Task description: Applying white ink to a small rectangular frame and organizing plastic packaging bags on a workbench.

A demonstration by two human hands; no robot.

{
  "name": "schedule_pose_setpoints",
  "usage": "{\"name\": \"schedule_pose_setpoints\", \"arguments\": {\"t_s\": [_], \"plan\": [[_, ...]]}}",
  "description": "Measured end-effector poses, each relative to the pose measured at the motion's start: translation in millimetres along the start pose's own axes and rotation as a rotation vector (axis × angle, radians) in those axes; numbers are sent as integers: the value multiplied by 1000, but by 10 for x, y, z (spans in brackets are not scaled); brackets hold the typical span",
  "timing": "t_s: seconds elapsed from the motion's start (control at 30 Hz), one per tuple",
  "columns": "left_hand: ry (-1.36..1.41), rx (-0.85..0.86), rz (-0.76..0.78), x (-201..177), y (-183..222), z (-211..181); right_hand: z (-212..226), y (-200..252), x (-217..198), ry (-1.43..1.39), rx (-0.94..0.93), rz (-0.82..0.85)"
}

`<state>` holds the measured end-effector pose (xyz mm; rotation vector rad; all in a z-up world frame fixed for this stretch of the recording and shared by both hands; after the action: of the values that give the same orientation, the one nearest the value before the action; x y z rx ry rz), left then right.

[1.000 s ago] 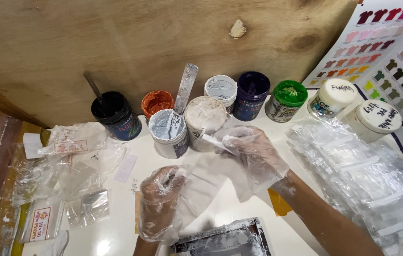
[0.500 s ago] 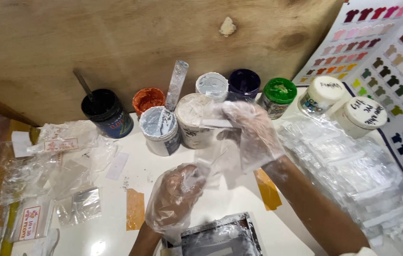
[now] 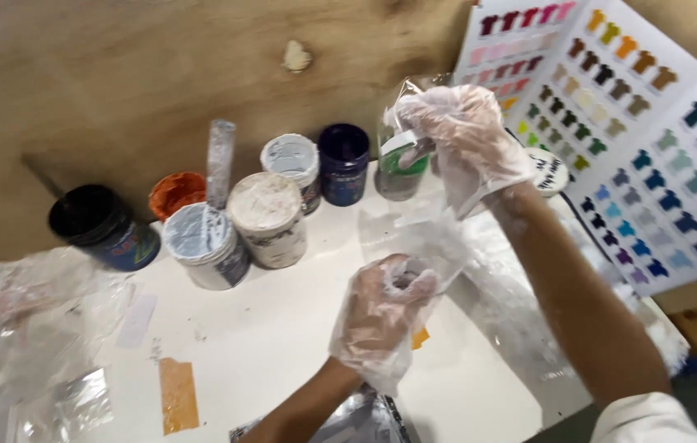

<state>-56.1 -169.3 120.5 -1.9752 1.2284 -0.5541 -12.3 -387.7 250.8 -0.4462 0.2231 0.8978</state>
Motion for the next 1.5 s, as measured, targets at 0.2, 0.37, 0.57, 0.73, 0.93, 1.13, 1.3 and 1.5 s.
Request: {"name": "schedule_pose_setpoints", "arguments": {"t_s": [0.2, 0.37, 0.57, 0.73, 0.93, 1.13, 1.3, 1.5], "plan": [[938, -1247, 1459, 942, 547, -637, -164, -11, -684, 92, 78, 19], [1143, -1825, 1604, 1124, 1032, -1125, -466, -101, -1116, -29, 105, 74], [186, -1099, 1573, 1455, 1549, -575, -1110, 27, -916, 280, 156, 270], [94, -998, 1555, 1514, 1784, -422, -2436, -170, -776, 162, 398, 526], [34, -798, 1360, 1630, 1946, -303, -2514, -211, -546, 413, 140, 568], [14, -461, 946, 1490, 2256, -149, -3512, -339, -600, 403, -723, 350], [190, -684, 1432, 1454, 1375, -624, -3887, -470, -586, 581, -1214, 337], [188, -1172, 1778, 1324, 1606, -604, -2890, -373, -493, 803, -659, 299]]}}
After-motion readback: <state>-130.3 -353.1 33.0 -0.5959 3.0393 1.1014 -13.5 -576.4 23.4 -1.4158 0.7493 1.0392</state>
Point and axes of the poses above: each hand's wrist, its own y-axis away from the middle knuckle, its own x-axis out of the palm, z = x × y, the point moved 8 cm from there along -y, towards the middle knuckle, and after that the axes turned 11 degrees about -x, right-handed, at the moved point
